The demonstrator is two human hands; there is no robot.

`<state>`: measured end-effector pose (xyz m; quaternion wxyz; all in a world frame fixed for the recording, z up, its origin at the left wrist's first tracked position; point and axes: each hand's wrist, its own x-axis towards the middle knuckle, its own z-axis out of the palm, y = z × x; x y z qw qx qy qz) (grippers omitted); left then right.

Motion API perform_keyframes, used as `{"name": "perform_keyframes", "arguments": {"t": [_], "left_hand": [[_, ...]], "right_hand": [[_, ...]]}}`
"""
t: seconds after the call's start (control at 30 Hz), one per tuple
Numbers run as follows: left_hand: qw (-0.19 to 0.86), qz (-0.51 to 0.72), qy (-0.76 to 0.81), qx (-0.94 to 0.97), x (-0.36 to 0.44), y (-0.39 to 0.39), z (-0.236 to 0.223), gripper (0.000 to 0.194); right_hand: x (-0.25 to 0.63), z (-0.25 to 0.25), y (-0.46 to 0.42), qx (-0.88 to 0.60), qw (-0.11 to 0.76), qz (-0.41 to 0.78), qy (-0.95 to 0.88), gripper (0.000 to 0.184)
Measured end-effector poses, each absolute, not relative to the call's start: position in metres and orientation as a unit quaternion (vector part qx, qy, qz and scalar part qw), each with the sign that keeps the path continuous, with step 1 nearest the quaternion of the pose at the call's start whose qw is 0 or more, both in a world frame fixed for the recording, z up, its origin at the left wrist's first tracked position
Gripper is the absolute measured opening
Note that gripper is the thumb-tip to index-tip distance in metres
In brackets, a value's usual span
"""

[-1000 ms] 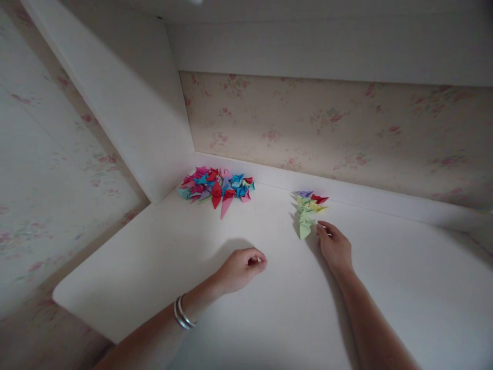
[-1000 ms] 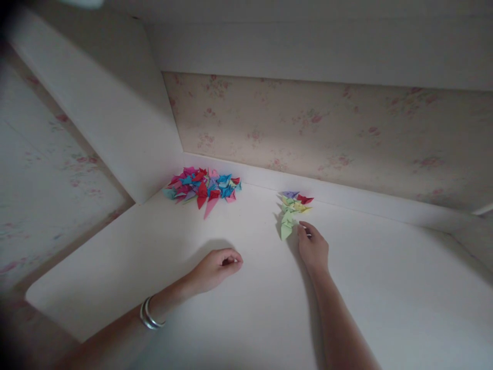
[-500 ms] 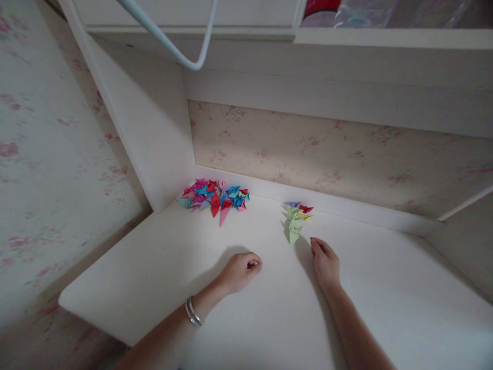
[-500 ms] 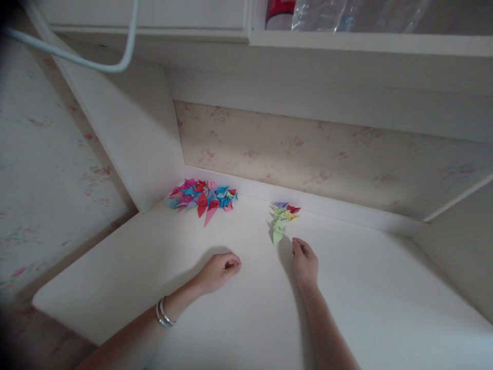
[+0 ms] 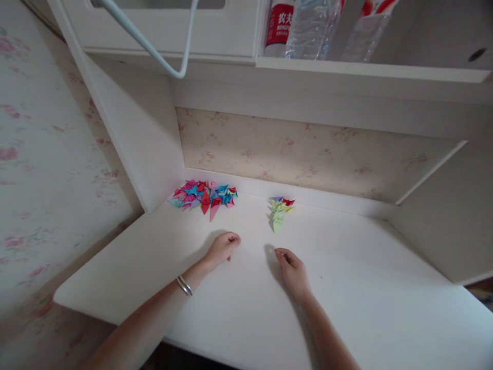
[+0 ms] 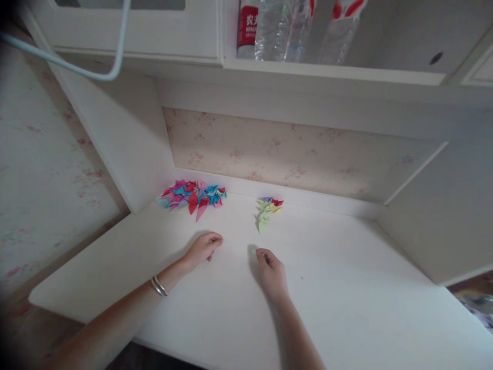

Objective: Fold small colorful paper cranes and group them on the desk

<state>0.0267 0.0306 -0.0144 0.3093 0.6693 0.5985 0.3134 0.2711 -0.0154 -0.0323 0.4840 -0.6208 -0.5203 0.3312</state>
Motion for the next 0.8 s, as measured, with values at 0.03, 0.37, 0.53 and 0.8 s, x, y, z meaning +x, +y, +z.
{"name": "perform_keyframes", "arguments": {"t": [0.03, 0.37, 0.53, 0.8], "left_hand": [[0.283, 0.314, 0.615, 0.666, 0.018, 0.040, -0.011, 0.024], [0.090, 0.281, 0.748, 0.594, -0.082, 0.133, 0.027, 0.026], [0.063, 0.249, 0.744, 0.617, -0.087, 0.156, 0.024, 0.019], [0.071, 0.270, 0.722, 0.633, -0.082, 0.158, 0.019, 0.023]], "right_hand": [[0.271, -0.033, -0.017, -0.622, 0.474, 0.328, -0.530, 0.048], [0.278, -0.034, -0.010, -0.605, 0.422, 0.347, -0.579, 0.043], [0.280, -0.035, -0.008, -0.601, 0.422, 0.348, -0.583, 0.041], [0.281, -0.030, -0.006, -0.596, 0.431, 0.367, -0.570, 0.042]]}}
